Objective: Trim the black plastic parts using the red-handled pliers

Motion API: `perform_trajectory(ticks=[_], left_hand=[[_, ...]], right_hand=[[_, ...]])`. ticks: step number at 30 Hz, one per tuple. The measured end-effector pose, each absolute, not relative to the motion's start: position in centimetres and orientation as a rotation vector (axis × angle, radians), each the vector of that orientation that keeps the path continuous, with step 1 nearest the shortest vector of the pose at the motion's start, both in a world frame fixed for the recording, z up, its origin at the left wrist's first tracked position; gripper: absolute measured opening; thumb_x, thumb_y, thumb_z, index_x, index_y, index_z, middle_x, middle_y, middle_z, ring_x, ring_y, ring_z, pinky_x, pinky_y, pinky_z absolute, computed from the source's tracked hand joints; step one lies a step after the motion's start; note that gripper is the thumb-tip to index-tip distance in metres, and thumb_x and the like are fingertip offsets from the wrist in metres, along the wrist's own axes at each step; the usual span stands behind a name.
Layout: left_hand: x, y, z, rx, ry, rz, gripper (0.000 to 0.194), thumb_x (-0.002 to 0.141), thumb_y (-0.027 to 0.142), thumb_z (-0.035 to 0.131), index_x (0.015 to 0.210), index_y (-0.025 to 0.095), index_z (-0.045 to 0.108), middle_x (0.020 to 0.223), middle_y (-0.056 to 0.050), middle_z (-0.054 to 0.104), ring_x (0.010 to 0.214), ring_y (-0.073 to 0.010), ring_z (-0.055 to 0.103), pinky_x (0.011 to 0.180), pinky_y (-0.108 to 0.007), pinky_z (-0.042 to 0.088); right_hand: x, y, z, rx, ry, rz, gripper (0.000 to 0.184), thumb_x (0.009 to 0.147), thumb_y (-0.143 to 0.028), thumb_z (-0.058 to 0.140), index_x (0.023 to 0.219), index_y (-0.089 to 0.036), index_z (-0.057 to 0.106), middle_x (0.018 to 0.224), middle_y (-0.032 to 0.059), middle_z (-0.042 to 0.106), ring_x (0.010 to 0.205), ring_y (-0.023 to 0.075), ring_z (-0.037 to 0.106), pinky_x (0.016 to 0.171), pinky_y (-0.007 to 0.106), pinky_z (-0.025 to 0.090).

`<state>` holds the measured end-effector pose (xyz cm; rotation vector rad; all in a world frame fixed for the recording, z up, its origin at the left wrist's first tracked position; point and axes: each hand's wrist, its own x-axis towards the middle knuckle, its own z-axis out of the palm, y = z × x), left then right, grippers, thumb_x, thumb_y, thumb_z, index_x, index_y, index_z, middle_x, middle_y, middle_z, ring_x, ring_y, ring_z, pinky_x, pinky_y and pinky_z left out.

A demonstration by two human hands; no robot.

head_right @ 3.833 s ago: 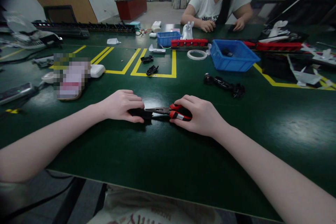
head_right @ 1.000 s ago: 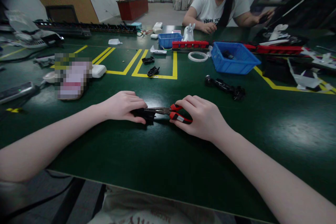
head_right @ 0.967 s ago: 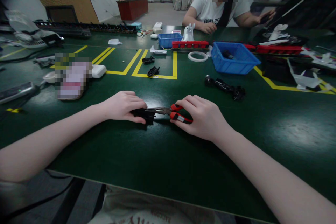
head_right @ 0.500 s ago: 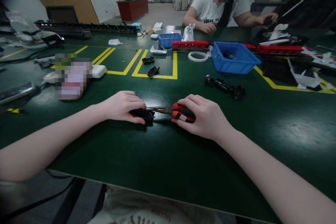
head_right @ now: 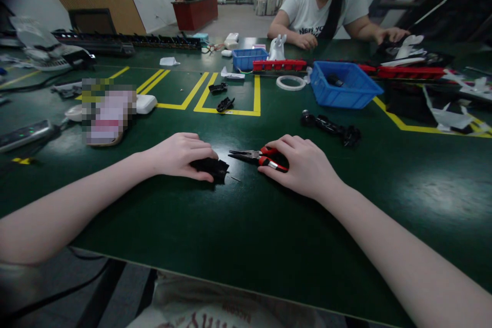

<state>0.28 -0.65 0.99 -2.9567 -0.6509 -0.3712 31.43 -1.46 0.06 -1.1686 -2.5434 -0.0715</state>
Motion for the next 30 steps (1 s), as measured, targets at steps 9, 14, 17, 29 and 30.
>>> perform_trajectory(ticks=[9,14,17,29,30], left_hand=[[0.5,-1.0,1.0,-2.945,-0.65,-0.386,0.045,0.091,0.058,0.055,0.104,0.017,0.067,0.085,-0.003,0.071,0.066,-0.015,0.061,0.064,-0.027,0.039],[0.6,-1.0,0.7,-2.943,-0.664,-0.433,0.044,0.091,0.058,0.054,0.102,0.017,0.067,0.085,-0.003,0.072,0.068,-0.0158,0.063,0.066,-0.028,0.041],[0.6,-1.0,0.5,-2.942,-0.69,-0.431,0.044,0.09,0.059,0.054,0.102,0.018,0.067,0.084,-0.002,0.071,0.068,-0.0158,0.062,0.066,-0.028,0.041],[1.1,-1.0,0.6,-2.978,-0.809,-0.347,0.042,0.092,0.054,0.055,0.112,0.018,0.063,0.105,-0.008,0.062,0.089,-0.021,0.061,0.076,-0.03,0.044],[1.1,-1.0,0.6,-2.979,-0.815,-0.348,0.043,0.091,0.055,0.055,0.112,0.018,0.063,0.105,-0.008,0.062,0.09,-0.0212,0.06,0.076,-0.031,0.043]], right_hand=[[29.4,-3.4,0.8,-0.817,-2.561,-0.362,0.027,0.093,-0.03,0.057,0.115,-0.016,0.063,0.111,0.0113,0.066,0.105,0.0258,0.058,0.091,0.042,0.042],[26.6,-5.4,0.5,-0.789,-2.628,-0.28,0.015,0.094,-0.024,0.055,0.097,-0.016,0.068,0.097,0.0061,0.069,0.091,0.0199,0.062,0.083,0.034,0.042],[25.8,-5.6,0.3,-0.802,-2.664,-0.349,0.015,0.093,-0.016,0.053,0.09,-0.015,0.067,0.093,0.0061,0.069,0.084,0.0188,0.062,0.077,0.033,0.042],[24.7,-4.7,0.9,-0.673,-2.816,-0.671,0.009,0.082,-0.007,0.057,0.078,-0.013,0.061,0.078,0.0079,0.065,0.067,0.0206,0.061,0.066,0.031,0.042],[24.6,-4.6,1.0,-0.675,-2.822,-0.675,0.009,0.082,-0.007,0.058,0.078,-0.013,0.061,0.077,0.0078,0.066,0.067,0.0205,0.061,0.066,0.031,0.042]])
